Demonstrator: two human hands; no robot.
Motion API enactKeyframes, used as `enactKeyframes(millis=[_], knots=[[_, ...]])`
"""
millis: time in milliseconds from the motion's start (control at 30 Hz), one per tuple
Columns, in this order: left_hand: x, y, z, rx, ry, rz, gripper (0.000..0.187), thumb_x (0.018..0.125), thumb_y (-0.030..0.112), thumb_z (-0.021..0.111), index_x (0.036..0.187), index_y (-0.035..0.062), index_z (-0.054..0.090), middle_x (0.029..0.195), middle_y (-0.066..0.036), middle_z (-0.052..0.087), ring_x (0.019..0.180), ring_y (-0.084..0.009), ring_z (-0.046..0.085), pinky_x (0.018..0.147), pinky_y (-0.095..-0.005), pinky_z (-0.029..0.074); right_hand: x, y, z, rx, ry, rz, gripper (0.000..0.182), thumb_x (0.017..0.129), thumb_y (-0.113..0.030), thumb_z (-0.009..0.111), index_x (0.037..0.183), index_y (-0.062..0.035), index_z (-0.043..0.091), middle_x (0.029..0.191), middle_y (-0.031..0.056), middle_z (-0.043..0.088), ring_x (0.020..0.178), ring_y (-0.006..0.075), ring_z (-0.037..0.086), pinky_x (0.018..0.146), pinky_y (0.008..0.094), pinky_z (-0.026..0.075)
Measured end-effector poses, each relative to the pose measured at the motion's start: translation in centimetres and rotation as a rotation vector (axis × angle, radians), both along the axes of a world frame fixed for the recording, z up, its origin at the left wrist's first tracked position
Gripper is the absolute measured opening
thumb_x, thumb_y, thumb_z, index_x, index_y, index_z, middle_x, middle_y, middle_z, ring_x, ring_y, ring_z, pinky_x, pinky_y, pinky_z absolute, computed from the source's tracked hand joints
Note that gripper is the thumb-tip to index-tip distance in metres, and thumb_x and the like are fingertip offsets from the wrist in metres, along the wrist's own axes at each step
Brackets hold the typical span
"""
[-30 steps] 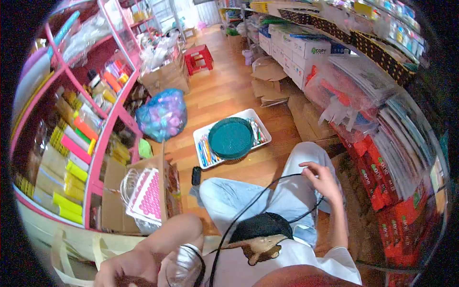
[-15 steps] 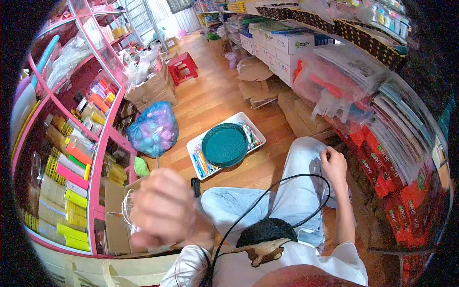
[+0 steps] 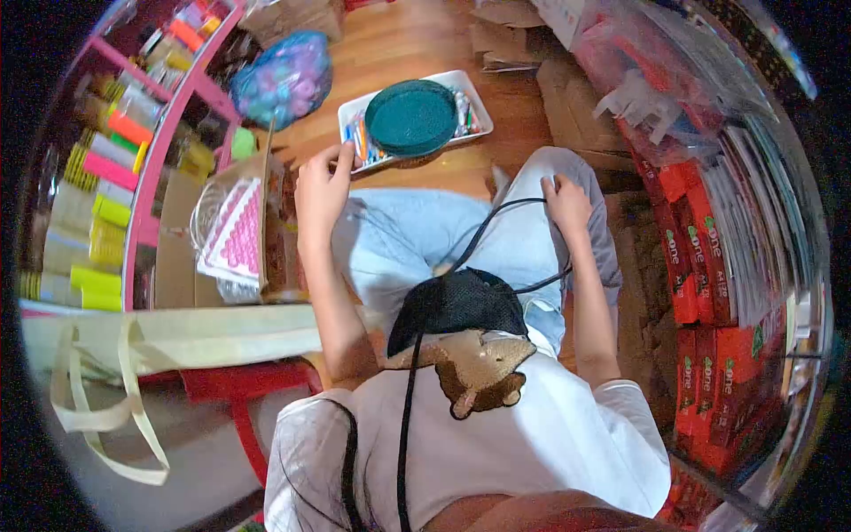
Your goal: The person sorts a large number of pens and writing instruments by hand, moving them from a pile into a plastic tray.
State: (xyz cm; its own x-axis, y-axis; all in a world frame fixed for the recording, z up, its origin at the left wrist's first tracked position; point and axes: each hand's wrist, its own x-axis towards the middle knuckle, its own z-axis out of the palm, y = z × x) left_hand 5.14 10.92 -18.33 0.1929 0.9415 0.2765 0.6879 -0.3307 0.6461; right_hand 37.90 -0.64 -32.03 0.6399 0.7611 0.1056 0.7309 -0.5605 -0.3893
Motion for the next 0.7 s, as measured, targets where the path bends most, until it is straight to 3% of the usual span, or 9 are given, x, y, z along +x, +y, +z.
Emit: enactKeyframes(millis=[133,233,300,367,400,600,700], knots=[[-3.7,-1.8,-5.9,-0.051,0.325,0.199,0.043,0.085,0.042,0.046,0.086,0.0012,0.060,0.083,-0.021,0.062,0.080,-0.0385,0.059,0.070,-0.0444,0.046,0.8,0.9,-2.2,0.027,0.004,0.008,0.040,0.082,-0.043,0.047,0.103,-0.0112,0.061,0.090,0.0217,0.062,0.085,0.0410,0.059,0.074,0.0483,0.047],[-4.0,-3.9,-9.2,-0.223,0.400,0.403,0.049,0.084,0.048,0.046,0.085,-0.0001,0.058,0.088,-0.027,0.059,0.082,-0.0440,0.057,0.072,-0.0479,0.046,1.1,1.5,-3.4,-0.029,0.043,-0.031,0.041,0.082,-0.042,0.047,0.109,-0.0128,0.060,0.095,0.0213,0.062,0.089,0.0403,0.058,0.077,0.0484,0.046],[-4.6,-4.0,-13.9,-0.338,0.511,0.316,0.050,0.085,0.048,0.045,0.089,-0.0001,0.057,0.088,-0.028,0.059,0.082,-0.0456,0.057,0.073,-0.0497,0.045,1.4,1.3,-3.3,-0.013,0.072,-0.033,0.043,0.083,-0.042,0.045,0.112,-0.0138,0.058,0.098,0.0200,0.061,0.091,0.0394,0.058,0.079,0.0483,0.045],[-3.2,-5.3,-17.0,-0.302,0.360,0.265,0.048,0.086,0.045,0.044,0.095,0.0001,0.057,0.089,-0.028,0.059,0.083,-0.0458,0.056,0.073,-0.0508,0.045,1.8,1.3,-3.7,-0.028,0.065,-0.047,0.043,0.083,-0.043,0.045,0.111,-0.0138,0.059,0.098,0.0194,0.061,0.092,0.0389,0.058,0.080,0.0479,0.045],[-2.4,-5.4,-17.1,-0.275,0.366,0.281,0.041,0.088,0.038,0.043,0.093,0.0002,0.058,0.086,-0.028,0.059,0.083,-0.0456,0.056,0.072,-0.0510,0.044,2.0,1.5,-3.7,-0.047,0.075,-0.055,0.043,0.083,-0.043,0.044,0.109,-0.0135,0.059,0.098,0.0197,0.061,0.092,0.0385,0.058,0.081,0.0471,0.045],[-2.9,-5.1,-16.8,-0.207,0.368,0.059,0.030,0.088,0.028,0.042,0.082,0.0024,0.056,0.077,-0.025,0.059,0.074,-0.0436,0.057,0.067,-0.0511,0.044,3.4,2.0,-5.3,-0.013,0.069,-0.024,0.043,0.082,-0.043,0.043,0.108,-0.0128,0.060,0.098,0.0195,0.061,0.091,0.0384,0.058,0.079,0.0475,0.045],[-4.2,-8.2,-16.5,-0.082,0.192,-0.037,0.029,0.088,0.027,0.043,0.077,0.0029,0.056,0.074,-0.025,0.059,0.069,-0.0442,0.056,0.063,-0.0513,0.044,3.0,2.0,-5.2,-0.018,0.087,-0.006,0.042,0.082,-0.043,0.043,0.104,-0.0116,0.061,0.096,0.0197,0.062,0.090,0.0380,0.058,0.078,0.0469,0.045]])
